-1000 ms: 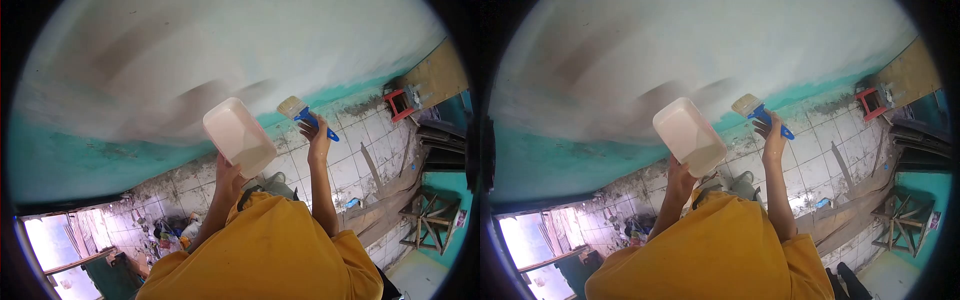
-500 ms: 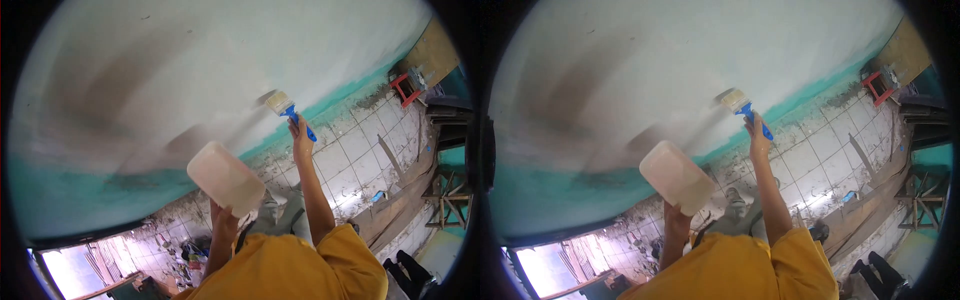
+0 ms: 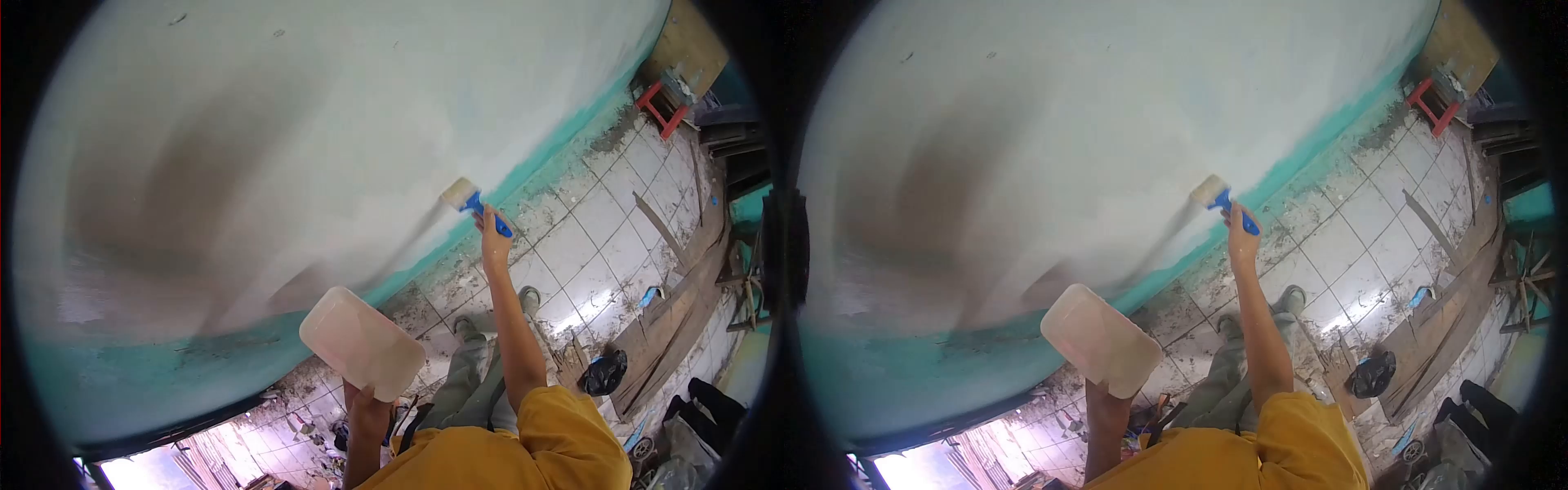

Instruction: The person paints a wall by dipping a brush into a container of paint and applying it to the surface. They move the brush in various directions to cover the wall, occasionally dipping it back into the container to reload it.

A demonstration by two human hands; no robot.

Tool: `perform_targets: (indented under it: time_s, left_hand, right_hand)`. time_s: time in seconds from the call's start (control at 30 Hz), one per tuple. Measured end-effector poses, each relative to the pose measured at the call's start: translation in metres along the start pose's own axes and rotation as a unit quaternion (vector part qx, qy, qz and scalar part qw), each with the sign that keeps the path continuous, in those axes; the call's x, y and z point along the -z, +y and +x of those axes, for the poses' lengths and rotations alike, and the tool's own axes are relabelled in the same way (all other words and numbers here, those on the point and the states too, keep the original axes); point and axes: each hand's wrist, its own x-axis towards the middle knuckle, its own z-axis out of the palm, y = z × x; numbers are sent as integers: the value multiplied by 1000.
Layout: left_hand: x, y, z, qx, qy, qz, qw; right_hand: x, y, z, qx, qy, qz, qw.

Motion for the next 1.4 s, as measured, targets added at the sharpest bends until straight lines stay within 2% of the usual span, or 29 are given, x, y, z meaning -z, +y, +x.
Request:
perform_targets:
  time_s: [0.07, 0.13, 0.17, 0.2, 0.27, 0.43, 0.47, 0.6, 0.63, 0.7, 0.8, 0.87, 0.97, 1.0, 1.03, 1.13, 1.2, 1.3, 1.33, 1.4]
  left_hand:
    - [-4, 1, 3, 13, -6, -10, 1000]
    - [-14, 5, 1, -27, -19, -26, 999]
    - [-12, 5, 1, -27, -19, -27, 999]
    - [-11, 5, 1, -21, -17, -34, 999]
    - [-10, 5, -1, -15, -13, -42, 999]
    - [-6, 2, -6, -32, -34, -75, 996]
    - [-6, 1, -7, -33, -33, -77, 996]
    - [-1, -7, -10, -37, -9, -63, 997]
    - [-2, -9, -12, -37, 3, -42, 998]
    - [-10, -10, -15, -45, 6, -45, 998]
    - [-17, -16, -19, -55, 7, -55, 997]
    - [-24, -22, -20, -61, 8, -68, 996]
    - [-42, -28, -25, -78, 1, -67, 995]
    - [-52, -30, -28, -85, 20, -72, 994]
    - [-59, -31, -31, -89, 39, -77, 992]
    - [-68, -43, -36, -110, 44, -88, 989]
    - [-80, -48, -44, -109, 58, -113, 986]
    - [-85, -61, -47, -105, 76, -146, 981]
    - [-84, -64, -48, -99, 89, -155, 979]
    - [-83, -65, -52, -88, 106, -161, 977]
  right_hand:
    - [-26, -55, -13, 68, -33, -5, 997]
    - [-47, -113, -34, 104, -55, 21, 993]
    - [-52, -130, -39, 138, -79, 47, 986]
    - [-54, -135, -39, 137, -80, 46, 986]
    - [-54, -140, -39, 149, -98, 129, 976]
    - [-15, -22, 0, 68, -100, 122, 985]
    - [-2, 1, 6, 43, -83, 83, 992]
    - [11, 10, 16, -4, -52, -25, 998]
    - [4, -8, 11, -4, -57, -28, 998]
    - [-15, -60, 2, 82, -81, -20, 993]
    - [-49, -154, -28, 110, -97, 6, 989]
    - [-57, -188, -36, 168, -124, 93, 974]
    - [-52, -177, -21, 134, -137, 136, 972]
    - [-47, -153, -9, 134, -143, 123, 973]
    - [-40, -128, 1, 88, -147, 129, 977]
    - [-6, -54, 23, 47, -127, 83, 987]
    - [22, -7, 39, 20, -75, -48, 996]
    - [29, 8, 46, 7, -82, -72, 994]
    - [21, -3, 43, 6, -83, -73, 994]
    - [-11, -63, 20, 49, -99, -34, 993]
